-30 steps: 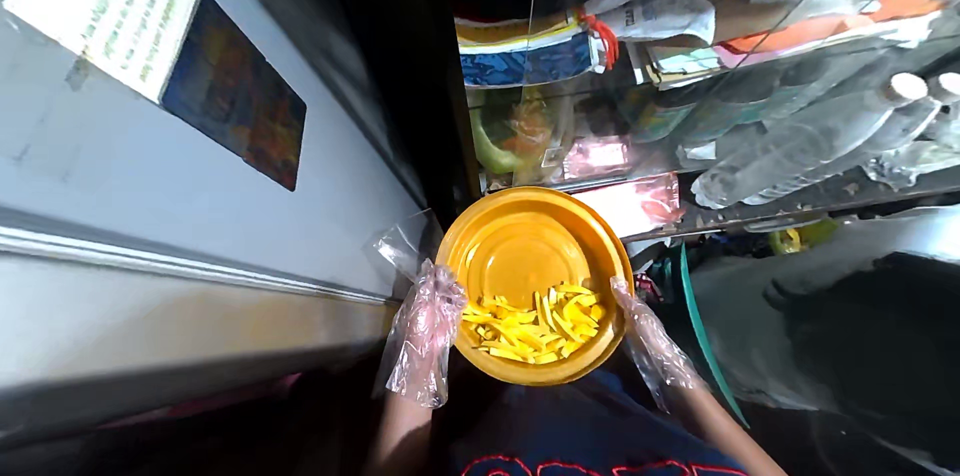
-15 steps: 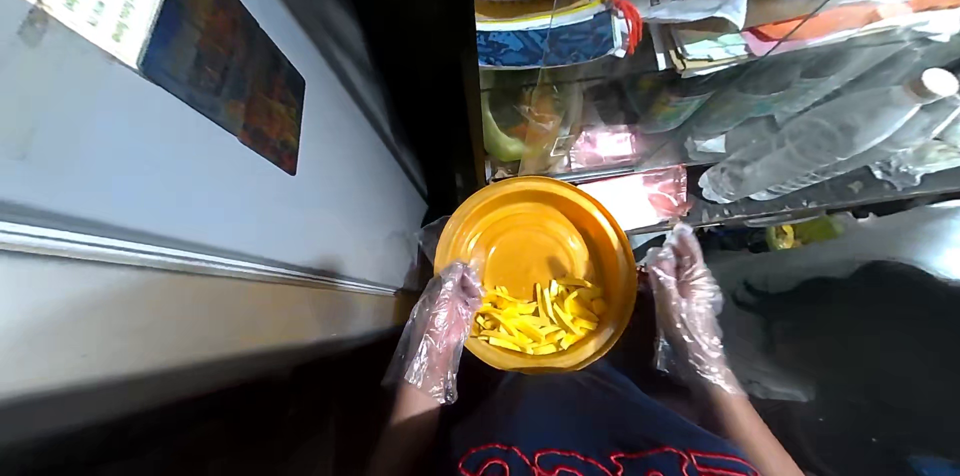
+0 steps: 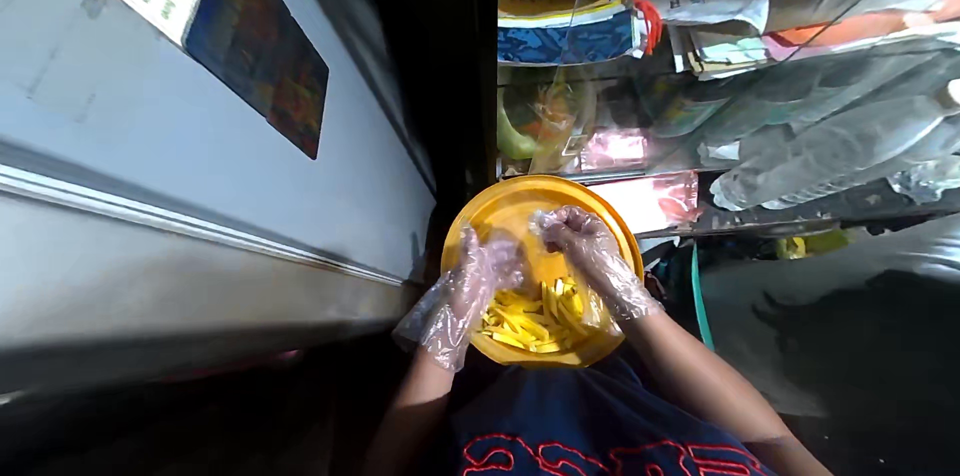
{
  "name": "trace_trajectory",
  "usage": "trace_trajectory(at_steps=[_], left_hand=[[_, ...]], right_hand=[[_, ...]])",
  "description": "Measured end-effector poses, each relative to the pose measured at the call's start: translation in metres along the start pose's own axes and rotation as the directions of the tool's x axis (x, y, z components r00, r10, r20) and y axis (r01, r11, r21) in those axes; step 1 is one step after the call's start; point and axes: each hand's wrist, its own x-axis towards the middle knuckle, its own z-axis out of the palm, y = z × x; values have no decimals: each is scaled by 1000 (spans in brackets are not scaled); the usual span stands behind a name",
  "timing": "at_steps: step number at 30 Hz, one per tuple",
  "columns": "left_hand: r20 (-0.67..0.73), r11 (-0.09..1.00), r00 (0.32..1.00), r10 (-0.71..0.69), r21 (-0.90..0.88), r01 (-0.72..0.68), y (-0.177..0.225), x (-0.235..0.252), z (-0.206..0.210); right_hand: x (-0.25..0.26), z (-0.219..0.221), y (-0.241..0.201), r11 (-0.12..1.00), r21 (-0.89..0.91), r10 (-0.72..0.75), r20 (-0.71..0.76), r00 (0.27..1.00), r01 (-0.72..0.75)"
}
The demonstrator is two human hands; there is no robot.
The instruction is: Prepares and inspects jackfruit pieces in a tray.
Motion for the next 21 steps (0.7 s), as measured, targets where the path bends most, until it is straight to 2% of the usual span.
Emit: trace_trajectory(at_steps=[3, 8, 10, 14, 16, 18, 21], left_hand=[[29, 978, 992, 125, 165, -128, 9, -2, -15], [18, 907, 978, 210, 370, -201, 22, -13, -13], [9, 857, 973, 230, 472, -207, 31, -16, -6], [-1, 799, 994, 105, 596, -84, 39, 4, -2], [-30, 821, 995, 96, 567, -62, 34, 13, -7], [-80, 829, 992, 100, 557, -39, 27, 13, -12], [-143, 814, 987, 76, 580, 21, 27, 9, -8]], right_hand=[[-1, -1, -2, 999, -32, 38, 27, 999, -37], [-6, 1, -13, 990, -136, 8, 193, 981, 19], [-6, 1, -12, 982, -183, -14, 216, 976, 55], [0, -10, -3, 943, -320, -1, 270, 963, 90], [2, -24, 4, 847, -518, 33, 278, 960, 121], [-3, -38, 18, 690, -717, 140, 271, 952, 102], [-15, -44, 33, 540, -838, 318, 287, 904, 76]])
